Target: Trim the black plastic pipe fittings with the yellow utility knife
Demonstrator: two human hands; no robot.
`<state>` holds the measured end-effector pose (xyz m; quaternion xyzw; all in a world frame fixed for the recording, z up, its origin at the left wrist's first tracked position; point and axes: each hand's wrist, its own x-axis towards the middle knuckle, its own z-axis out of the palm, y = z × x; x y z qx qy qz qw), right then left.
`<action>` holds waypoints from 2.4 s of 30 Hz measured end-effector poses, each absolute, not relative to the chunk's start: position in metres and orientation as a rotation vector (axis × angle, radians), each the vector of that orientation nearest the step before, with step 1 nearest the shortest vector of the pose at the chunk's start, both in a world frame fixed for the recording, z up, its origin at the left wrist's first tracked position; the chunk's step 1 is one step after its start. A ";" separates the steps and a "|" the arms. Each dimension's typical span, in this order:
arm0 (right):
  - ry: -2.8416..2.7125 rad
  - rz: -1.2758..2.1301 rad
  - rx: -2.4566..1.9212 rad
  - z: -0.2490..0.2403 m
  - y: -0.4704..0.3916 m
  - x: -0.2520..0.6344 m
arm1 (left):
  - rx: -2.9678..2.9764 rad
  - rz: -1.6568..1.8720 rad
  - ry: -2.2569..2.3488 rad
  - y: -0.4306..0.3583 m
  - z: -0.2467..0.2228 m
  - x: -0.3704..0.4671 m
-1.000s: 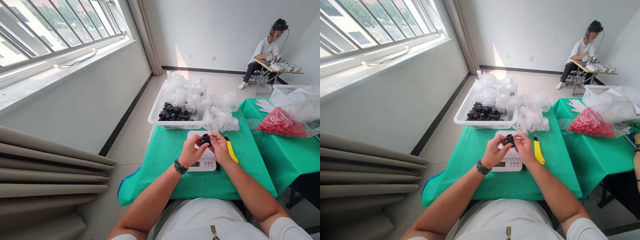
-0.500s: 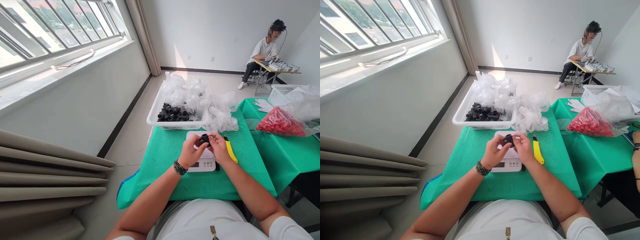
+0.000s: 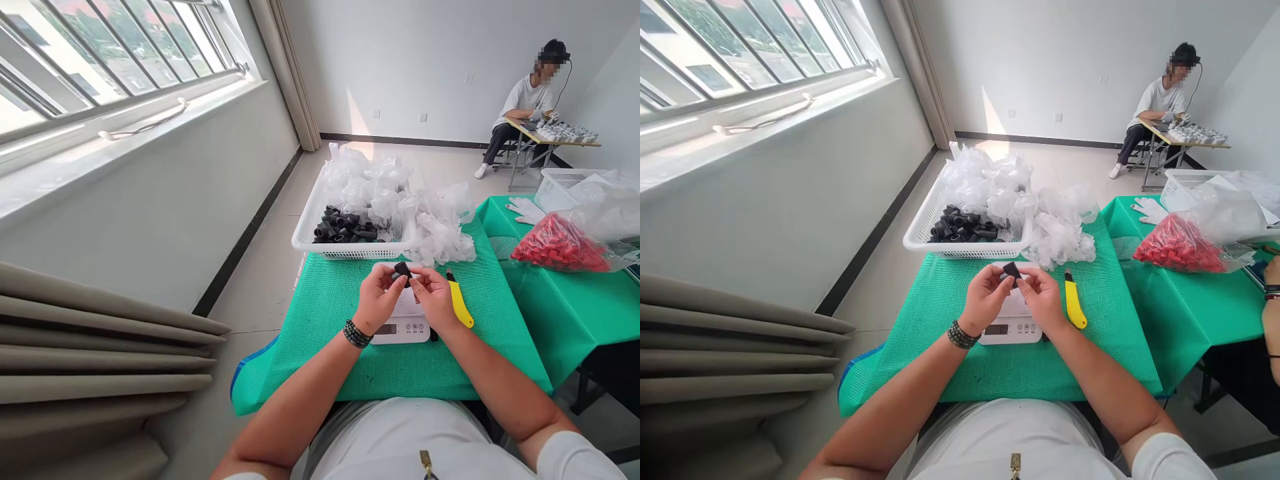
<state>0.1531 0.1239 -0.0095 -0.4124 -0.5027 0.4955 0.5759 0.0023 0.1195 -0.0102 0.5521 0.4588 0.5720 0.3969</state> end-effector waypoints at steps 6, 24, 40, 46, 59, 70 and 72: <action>-1.210 1.068 -0.838 -0.008 0.123 0.153 | 1.176 1.388 1.033 0.118 -0.003 0.005; -1.075 1.359 -0.819 0.003 0.121 0.150 | 1.122 1.311 0.883 0.114 0.003 0.006; -1.128 1.390 -0.774 -0.001 0.118 0.150 | 1.047 1.265 0.822 0.116 -0.004 0.008; -1.185 1.401 -0.809 0.001 0.117 0.152 | 1.017 1.249 0.796 0.116 0.002 0.009; -1.268 1.359 -0.827 0.002 0.113 0.153 | 0.927 1.228 0.787 0.113 0.004 0.011; -1.364 1.327 -0.775 0.010 0.110 0.154 | 1.195 1.230 0.792 0.111 -0.003 0.004; -1.389 1.311 -0.762 0.008 0.109 0.153 | 1.234 1.228 0.795 0.110 -0.002 0.003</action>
